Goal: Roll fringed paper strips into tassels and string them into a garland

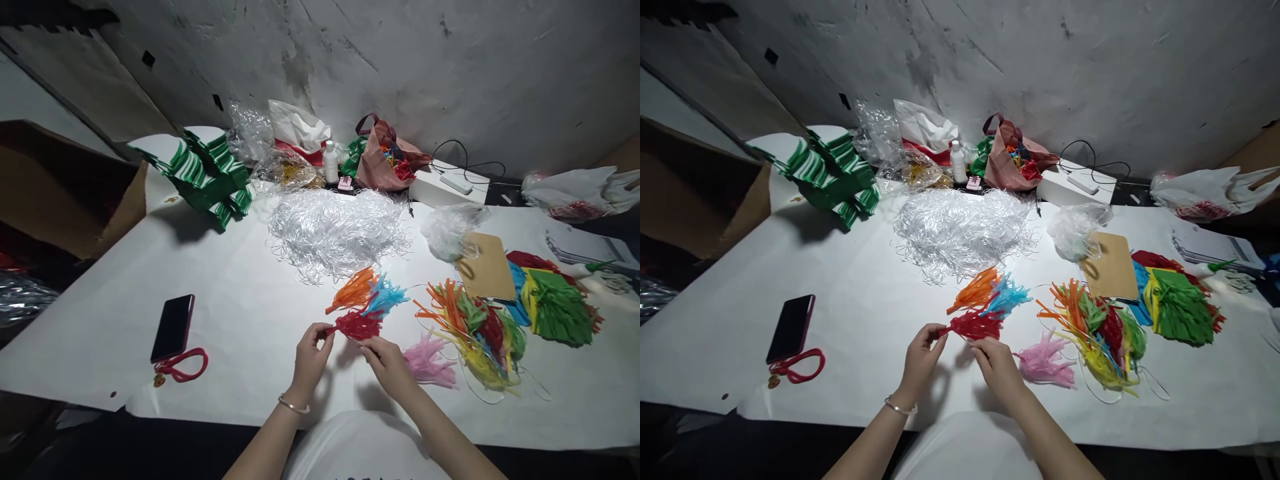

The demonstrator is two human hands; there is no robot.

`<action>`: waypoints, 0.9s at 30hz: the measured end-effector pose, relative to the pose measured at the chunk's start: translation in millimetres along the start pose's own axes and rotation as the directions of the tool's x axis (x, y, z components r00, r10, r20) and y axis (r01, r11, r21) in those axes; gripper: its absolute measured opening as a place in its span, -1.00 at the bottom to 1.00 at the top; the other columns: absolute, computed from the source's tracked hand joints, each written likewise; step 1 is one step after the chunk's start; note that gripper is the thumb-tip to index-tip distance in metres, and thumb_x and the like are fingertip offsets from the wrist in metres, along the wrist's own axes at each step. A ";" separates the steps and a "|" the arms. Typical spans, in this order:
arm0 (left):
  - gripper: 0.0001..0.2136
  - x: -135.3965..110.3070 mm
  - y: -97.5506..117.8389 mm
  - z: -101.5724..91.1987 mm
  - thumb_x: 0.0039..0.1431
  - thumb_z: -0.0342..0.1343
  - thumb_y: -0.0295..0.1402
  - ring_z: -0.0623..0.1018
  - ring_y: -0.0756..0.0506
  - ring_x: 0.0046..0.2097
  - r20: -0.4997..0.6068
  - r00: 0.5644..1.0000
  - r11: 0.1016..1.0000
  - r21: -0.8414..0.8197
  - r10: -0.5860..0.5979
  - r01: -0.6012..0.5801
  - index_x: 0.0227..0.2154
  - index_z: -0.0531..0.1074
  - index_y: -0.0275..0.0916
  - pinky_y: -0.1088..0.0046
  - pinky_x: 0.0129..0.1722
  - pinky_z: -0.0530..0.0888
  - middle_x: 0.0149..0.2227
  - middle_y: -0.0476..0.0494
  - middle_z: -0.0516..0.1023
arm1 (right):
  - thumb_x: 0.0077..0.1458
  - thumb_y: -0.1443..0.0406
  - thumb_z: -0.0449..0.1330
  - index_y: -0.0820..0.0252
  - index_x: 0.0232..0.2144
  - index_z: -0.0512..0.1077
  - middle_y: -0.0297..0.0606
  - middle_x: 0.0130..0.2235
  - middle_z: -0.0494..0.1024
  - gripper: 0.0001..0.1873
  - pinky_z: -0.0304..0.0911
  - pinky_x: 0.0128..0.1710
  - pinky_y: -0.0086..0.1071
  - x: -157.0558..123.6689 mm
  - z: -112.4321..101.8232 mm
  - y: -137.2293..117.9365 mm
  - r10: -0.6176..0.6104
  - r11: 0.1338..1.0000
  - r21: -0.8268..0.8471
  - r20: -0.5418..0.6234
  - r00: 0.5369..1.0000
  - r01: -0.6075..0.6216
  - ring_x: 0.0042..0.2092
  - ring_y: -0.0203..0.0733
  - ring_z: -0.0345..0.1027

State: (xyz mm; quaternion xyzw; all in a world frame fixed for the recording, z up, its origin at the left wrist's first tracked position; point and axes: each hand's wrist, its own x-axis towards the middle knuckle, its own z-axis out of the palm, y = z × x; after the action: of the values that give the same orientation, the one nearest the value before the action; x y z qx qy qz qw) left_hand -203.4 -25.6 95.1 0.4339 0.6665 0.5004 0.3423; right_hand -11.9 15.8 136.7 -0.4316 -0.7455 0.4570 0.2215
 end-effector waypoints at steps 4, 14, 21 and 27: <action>-0.84 -6.5 37.0 4.0 0.15 0.19 -0.25 0.56 -0.11 -0.23 0.084 0.996 0.994 -0.108 0.018 -0.008 -0.28 0.49 -0.21 0.36 -0.21 0.51 -0.29 -0.12 0.57 | 0.36 0.23 -0.06 0.17 -0.23 0.47 -0.24 -0.35 0.51 -0.68 0.24 -0.29 -0.39 -3.7 -14.7 -23.8 -0.133 0.990 -0.058 -0.043 0.990 0.130 -0.30 -0.20 0.40; -0.89 -10.2 77.9 19.8 0.05 0.31 -0.36 0.57 -0.10 -0.26 0.268 0.963 0.892 -0.444 0.038 0.089 -0.33 0.56 -0.20 0.39 -0.24 0.53 -0.31 -0.12 0.60 | 0.36 0.26 -0.09 0.18 -0.40 0.39 -0.30 -0.45 0.39 -0.65 0.09 -0.40 -0.40 -25.1 -35.8 -45.1 -0.187 0.963 -0.210 -0.059 0.981 0.171 -0.41 -0.24 0.28; -0.85 -10.2 85.7 31.2 0.05 0.29 -0.26 0.51 -0.12 -0.30 0.301 0.951 0.888 -0.455 0.077 0.072 -0.46 0.56 -0.24 0.40 -0.38 0.48 -0.31 -0.21 0.58 | 0.35 0.22 -0.05 0.17 -0.38 0.42 -0.30 -0.42 0.46 -0.66 0.15 -0.36 -0.42 -32.7 -47.6 -49.6 -0.114 0.993 -0.002 -0.069 0.991 0.114 -0.37 -0.25 0.33; -0.74 -13.0 83.0 31.3 0.03 0.27 -0.15 0.43 -0.02 -0.49 0.347 0.935 0.910 -0.361 -0.072 0.204 -0.36 0.59 -0.27 0.45 -0.50 0.43 -0.46 -0.10 0.53 | 0.36 0.22 -0.10 0.16 -0.44 0.39 -0.29 -0.45 0.41 -0.60 0.11 -0.39 -0.38 -37.0 -53.7 -52.9 -0.103 0.992 -0.076 -0.064 0.993 0.098 -0.41 -0.25 0.26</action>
State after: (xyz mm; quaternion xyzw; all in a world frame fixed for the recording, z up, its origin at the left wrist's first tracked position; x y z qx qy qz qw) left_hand -150.9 -15.8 167.1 0.3844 0.5166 0.5187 0.5624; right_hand 23.3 -0.3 211.3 -0.4168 -0.7744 0.4028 0.2536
